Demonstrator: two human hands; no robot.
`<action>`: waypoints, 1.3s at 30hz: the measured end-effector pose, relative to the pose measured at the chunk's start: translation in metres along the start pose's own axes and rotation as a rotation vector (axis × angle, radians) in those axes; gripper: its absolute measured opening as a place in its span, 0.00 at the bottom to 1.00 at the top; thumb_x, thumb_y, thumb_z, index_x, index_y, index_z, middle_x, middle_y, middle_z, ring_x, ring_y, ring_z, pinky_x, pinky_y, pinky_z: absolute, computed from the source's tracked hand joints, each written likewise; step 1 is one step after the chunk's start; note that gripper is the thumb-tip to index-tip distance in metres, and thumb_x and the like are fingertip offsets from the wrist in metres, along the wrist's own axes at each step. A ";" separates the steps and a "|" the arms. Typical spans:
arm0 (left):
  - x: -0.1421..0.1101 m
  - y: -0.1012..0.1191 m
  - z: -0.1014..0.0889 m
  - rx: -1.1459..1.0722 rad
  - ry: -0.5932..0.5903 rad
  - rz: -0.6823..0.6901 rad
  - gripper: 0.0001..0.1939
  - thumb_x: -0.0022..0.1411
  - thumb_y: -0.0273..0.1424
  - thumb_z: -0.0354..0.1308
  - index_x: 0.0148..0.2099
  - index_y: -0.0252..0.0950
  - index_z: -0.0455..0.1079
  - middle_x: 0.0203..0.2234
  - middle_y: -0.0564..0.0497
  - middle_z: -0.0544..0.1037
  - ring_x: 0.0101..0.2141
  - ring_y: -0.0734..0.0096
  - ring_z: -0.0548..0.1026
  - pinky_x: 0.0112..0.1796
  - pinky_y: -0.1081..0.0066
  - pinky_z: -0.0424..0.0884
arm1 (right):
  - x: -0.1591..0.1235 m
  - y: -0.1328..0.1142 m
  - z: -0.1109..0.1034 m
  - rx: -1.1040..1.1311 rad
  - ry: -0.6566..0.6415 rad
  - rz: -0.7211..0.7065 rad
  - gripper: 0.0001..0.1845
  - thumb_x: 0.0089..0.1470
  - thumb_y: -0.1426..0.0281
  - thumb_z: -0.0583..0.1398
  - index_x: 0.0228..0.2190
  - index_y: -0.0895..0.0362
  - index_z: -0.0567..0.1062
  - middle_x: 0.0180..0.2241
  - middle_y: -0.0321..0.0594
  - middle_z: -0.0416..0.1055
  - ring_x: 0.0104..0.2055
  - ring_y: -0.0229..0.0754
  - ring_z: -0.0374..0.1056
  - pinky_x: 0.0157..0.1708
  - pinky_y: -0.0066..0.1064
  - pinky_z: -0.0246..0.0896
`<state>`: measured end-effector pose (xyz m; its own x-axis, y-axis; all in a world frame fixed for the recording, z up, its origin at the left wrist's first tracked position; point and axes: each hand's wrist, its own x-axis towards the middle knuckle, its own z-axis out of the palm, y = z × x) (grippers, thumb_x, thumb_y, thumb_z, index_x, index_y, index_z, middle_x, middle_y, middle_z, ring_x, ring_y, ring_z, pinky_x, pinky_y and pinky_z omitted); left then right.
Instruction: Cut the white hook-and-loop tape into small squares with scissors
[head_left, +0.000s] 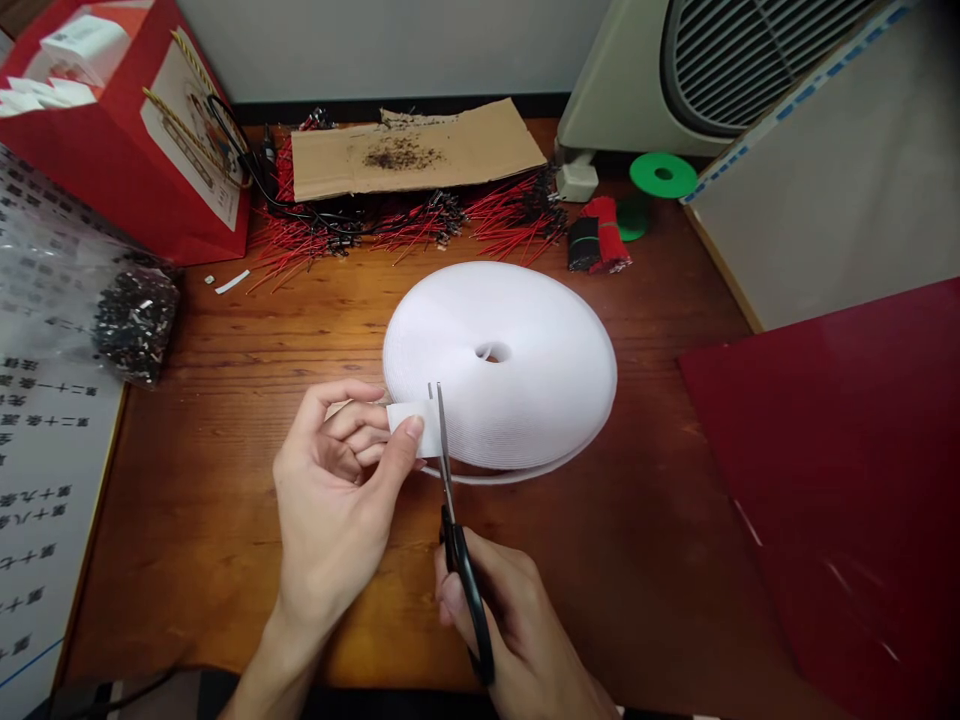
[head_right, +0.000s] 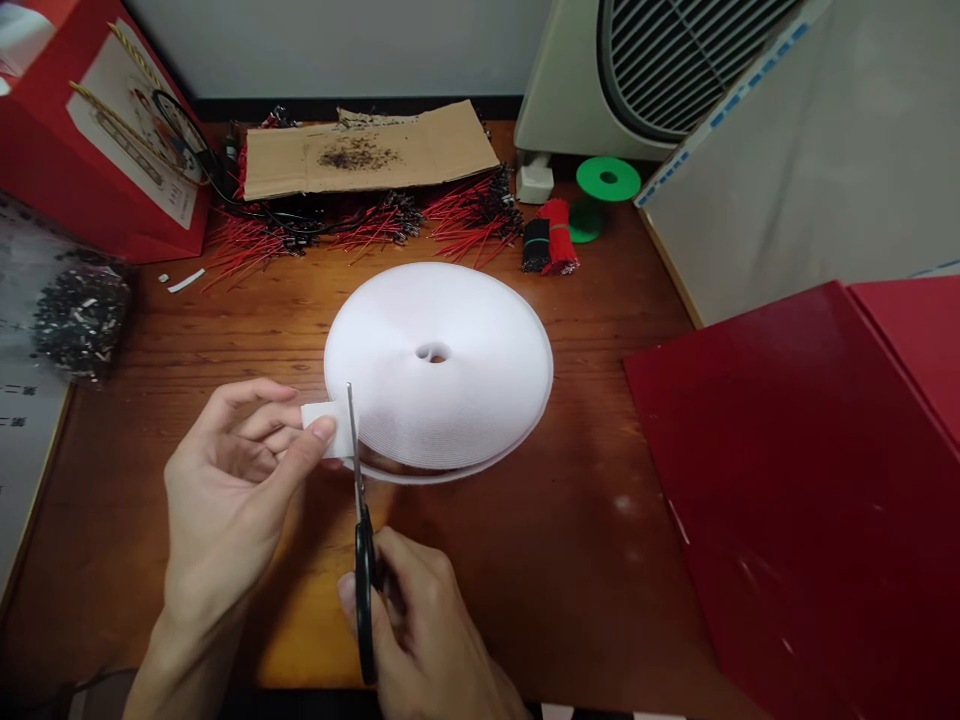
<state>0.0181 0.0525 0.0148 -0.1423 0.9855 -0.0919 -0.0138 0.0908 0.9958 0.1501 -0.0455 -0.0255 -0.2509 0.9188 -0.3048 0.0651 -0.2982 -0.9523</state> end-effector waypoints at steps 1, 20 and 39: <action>0.000 0.001 0.000 0.004 -0.008 0.004 0.15 0.58 0.27 0.72 0.43 0.37 0.70 0.26 0.53 0.83 0.24 0.74 0.81 0.29 0.78 0.79 | -0.001 0.001 0.000 -0.004 0.004 0.005 0.29 0.71 0.44 0.48 0.28 0.52 0.63 0.26 0.34 0.62 0.28 0.41 0.59 0.28 0.33 0.52; 0.000 0.000 0.001 0.020 0.026 0.035 0.15 0.55 0.23 0.73 0.40 0.37 0.71 0.26 0.55 0.81 0.25 0.79 0.80 0.29 0.83 0.78 | -0.008 0.002 -0.004 -0.095 -0.009 0.079 0.32 0.69 0.39 0.48 0.30 0.53 0.67 0.30 0.38 0.68 0.31 0.44 0.65 0.35 0.34 0.61; 0.002 0.001 0.001 0.013 0.029 0.035 0.17 0.53 0.22 0.74 0.38 0.38 0.69 0.24 0.57 0.80 0.24 0.79 0.79 0.27 0.82 0.77 | -0.008 -0.002 0.000 -0.123 0.032 -0.016 0.26 0.74 0.50 0.48 0.29 0.53 0.66 0.27 0.37 0.67 0.28 0.42 0.64 0.29 0.31 0.61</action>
<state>0.0189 0.0543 0.0161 -0.1716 0.9835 -0.0571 0.0046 0.0587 0.9983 0.1517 -0.0520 -0.0214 -0.2223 0.9314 -0.2881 0.1796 -0.2513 -0.9511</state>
